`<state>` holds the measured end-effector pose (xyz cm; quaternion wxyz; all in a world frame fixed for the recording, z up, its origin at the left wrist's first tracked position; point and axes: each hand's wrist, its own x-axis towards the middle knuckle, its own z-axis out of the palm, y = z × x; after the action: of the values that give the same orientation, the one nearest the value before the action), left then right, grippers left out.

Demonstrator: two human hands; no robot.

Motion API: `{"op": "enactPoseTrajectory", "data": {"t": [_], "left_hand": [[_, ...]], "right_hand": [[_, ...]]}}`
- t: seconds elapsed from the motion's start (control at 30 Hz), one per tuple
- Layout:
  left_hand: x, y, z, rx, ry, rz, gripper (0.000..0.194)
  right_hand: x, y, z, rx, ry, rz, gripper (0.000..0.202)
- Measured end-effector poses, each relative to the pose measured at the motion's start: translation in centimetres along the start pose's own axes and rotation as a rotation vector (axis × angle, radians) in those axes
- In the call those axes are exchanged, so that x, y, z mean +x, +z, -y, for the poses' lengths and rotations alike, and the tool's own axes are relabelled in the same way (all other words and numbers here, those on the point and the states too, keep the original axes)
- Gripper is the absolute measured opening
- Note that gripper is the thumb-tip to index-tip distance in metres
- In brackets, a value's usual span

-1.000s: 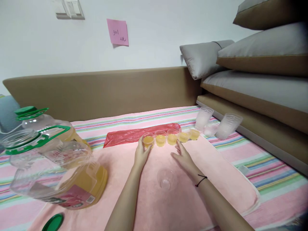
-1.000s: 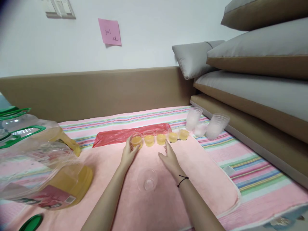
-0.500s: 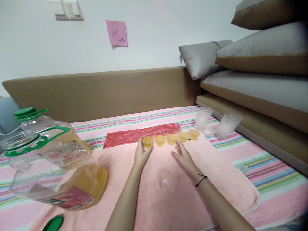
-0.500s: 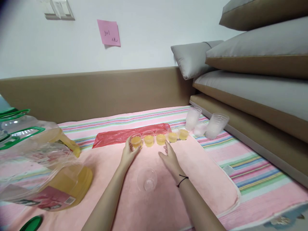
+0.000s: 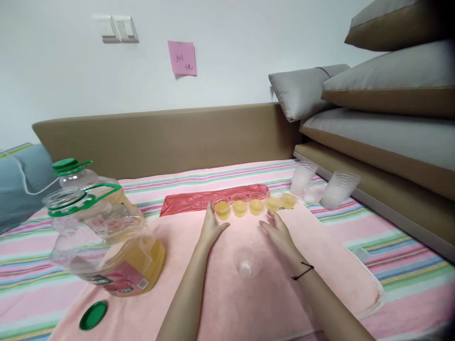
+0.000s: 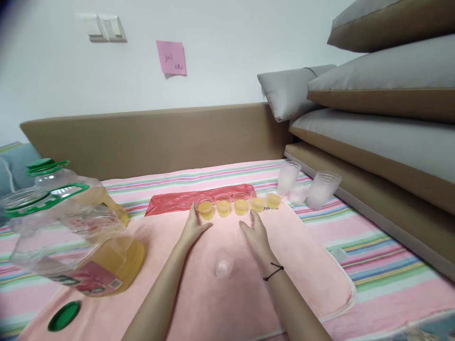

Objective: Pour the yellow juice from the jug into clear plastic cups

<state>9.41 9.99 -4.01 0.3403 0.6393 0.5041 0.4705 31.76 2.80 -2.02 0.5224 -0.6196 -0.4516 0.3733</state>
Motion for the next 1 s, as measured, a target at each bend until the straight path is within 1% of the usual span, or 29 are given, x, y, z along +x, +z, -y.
{"op": "enactPoseTrajectory", "data": {"t": [0.07,0.17,0.23,0.3,0.4,0.43,0.47,0.53,0.6,0.67,0.73,0.8,0.87,0.9,0.93,0.97,1.0], "left_hand": [[-0.4,-1.0,-0.6,0.035,-0.058,-0.010,0.099],[-1.2,-3.2,-2.1,0.089,-0.163,0.027,0.087],[-1.9,-5.0,-3.9,0.121,-0.235,0.077,0.076],[-3.2,-6.8,-6.4,0.137,-0.270,0.134,0.065],[-6.4,-9.3,-11.1,0.138,-0.264,0.212,0.061],[-7.7,-10.1,-12.8,0.141,-0.246,0.268,0.061],[-9.1,-10.7,-14.4,0.138,-0.207,0.299,0.062],[-11.9,-11.9,-17.1,0.134,-0.127,0.319,0.060],[-14.3,-12.8,-18.7,0.224,-0.115,0.268,0.048],[-16.1,-13.7,-19.2,0.331,-0.130,0.233,0.039],[-17.5,-14.9,-19.0,0.382,-0.140,0.228,0.032],[-18.7,-16.4,-18.4,0.362,-0.142,0.226,0.033],[-19.8,-18.3,-17.6,0.314,-0.142,0.183,0.040],[-20.2,-19.2,-17.2,0.290,-0.147,0.127,0.043],[-20.5,-20.2,-16.7,0.265,-0.160,0.037,0.045],[-20.7,-21.0,-16.1,0.231,-0.172,-0.089,0.046],[-20.7,-21.6,-15.5,0.188,-0.178,-0.239,0.047]], "right_hand": [[-0.2,-0.5,0.5,0.015,-0.020,0.015,0.070],[-0.2,-1.3,0.9,0.038,-0.034,0.021,0.066],[-0.1,-1.8,1.0,0.041,-0.039,0.008,0.064],[-0.3,-2.3,1.1,0.045,-0.059,-0.008,0.060],[-1.2,-3.4,1.4,0.058,-0.098,-0.024,0.054],[-1.6,-3.7,1.6,0.064,-0.110,-0.026,0.052],[-2.0,-4.1,1.7,0.070,-0.125,-0.028,0.051],[-2.9,-4.9,1.9,0.083,-0.175,-0.023,0.049],[-3.9,-5.5,1.9,0.092,-0.245,-0.019,0.048],[-4.9,-5.8,1.9,0.083,-0.314,-0.030,0.044],[-5.8,-5.9,2.1,0.051,-0.389,-0.048,0.038],[-6.7,-5.5,2.6,0.017,-0.469,-0.050,0.033],[-7.5,-4.6,3.9,-0.009,-0.510,-0.022,0.030],[-7.8,-3.9,4.9,-0.020,-0.523,0.002,0.029],[-8.1,-3.0,6.1,-0.030,-0.536,0.041,0.029],[-8.4,-2.0,7.7,-0.041,-0.566,0.087,0.028],[-8.6,-0.8,9.4,-0.035,-0.622,0.143,0.028]]}}
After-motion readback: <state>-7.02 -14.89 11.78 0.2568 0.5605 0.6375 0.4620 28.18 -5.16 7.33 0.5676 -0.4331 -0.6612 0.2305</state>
